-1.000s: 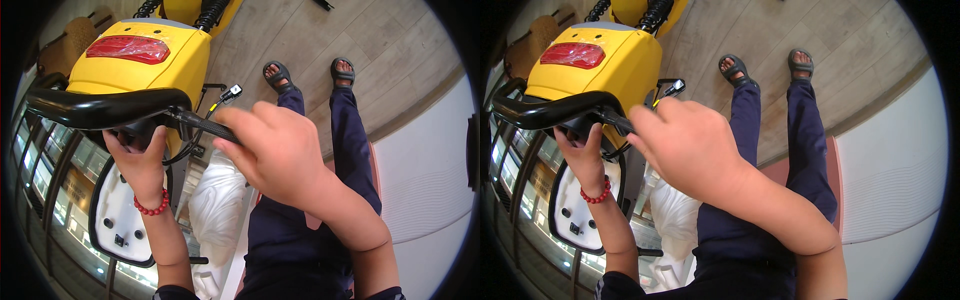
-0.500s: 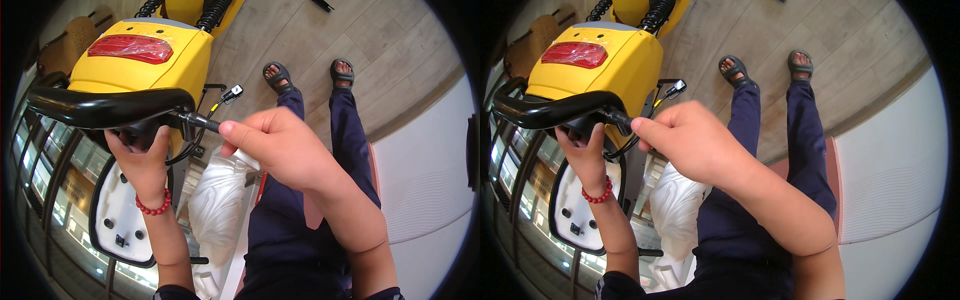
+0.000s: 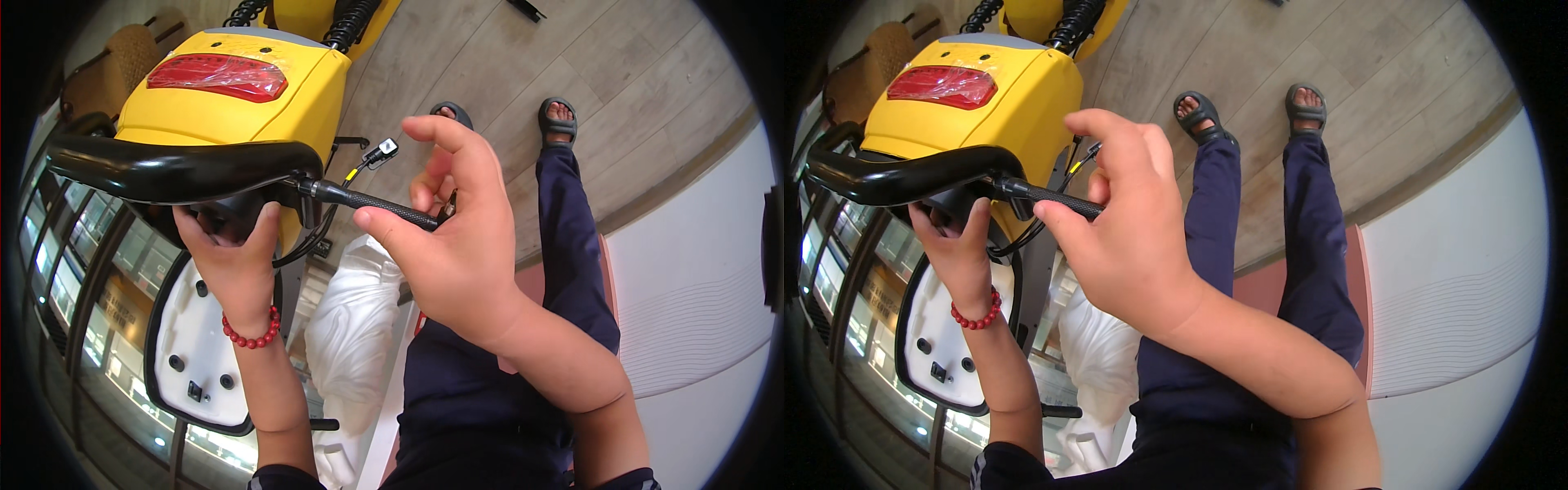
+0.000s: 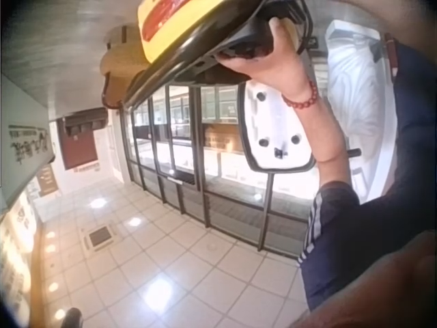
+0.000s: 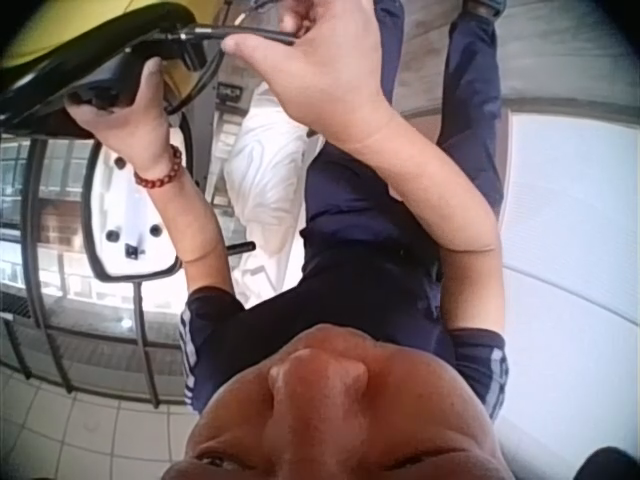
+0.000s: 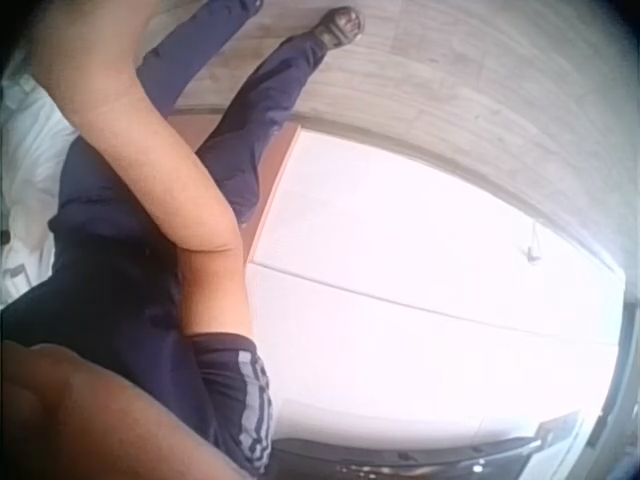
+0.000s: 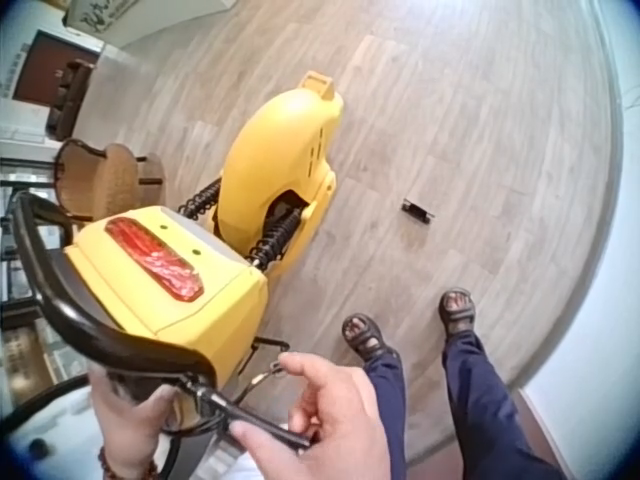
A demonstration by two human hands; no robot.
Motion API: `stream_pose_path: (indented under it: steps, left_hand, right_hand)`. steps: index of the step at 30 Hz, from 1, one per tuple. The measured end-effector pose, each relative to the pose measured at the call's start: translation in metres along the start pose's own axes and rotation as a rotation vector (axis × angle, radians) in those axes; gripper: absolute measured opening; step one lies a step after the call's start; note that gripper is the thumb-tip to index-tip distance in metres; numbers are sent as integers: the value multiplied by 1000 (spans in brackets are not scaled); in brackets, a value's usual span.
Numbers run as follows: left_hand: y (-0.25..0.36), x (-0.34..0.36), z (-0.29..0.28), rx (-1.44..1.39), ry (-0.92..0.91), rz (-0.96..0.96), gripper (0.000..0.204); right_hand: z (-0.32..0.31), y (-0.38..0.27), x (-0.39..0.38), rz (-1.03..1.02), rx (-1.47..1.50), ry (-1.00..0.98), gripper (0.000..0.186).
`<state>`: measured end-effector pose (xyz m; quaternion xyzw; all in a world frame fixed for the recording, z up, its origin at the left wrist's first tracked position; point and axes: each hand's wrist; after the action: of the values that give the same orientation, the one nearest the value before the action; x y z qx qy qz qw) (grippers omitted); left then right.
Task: The recorder is seen unscrewing a part from a yellow motorcycle.
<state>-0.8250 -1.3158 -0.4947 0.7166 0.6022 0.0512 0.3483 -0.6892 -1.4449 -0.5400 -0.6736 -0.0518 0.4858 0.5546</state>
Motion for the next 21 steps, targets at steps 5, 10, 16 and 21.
stream_pose_path:
  steps: [5, 10, 16, 21]
  left_hand:
    - [0, -2, 0, 3, 3, 12, 76]
    - [-2, -1, 1, 4, 20, 11, 76]
    - [-1, -1, 0, 51, 33, 3, 75]
    - [0, 0, 0, 29, 17, -1, 75]
  right_hand:
    - [-3, -4, 8, 417, 198, -135, 36]
    - [-20, -17, 27, 541, -55, -496, 19]
    - [-13, 9, 5, -529, -513, -229, 20]
    - [-13, -9, 4, -196, -121, -172, 50]
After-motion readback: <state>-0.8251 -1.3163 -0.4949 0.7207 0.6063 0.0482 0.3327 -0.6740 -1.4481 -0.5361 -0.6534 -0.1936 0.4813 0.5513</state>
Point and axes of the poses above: each hand's wrist, its own x-axis towards the middle knuckle, its own z-axis out of the palm, y = z × x
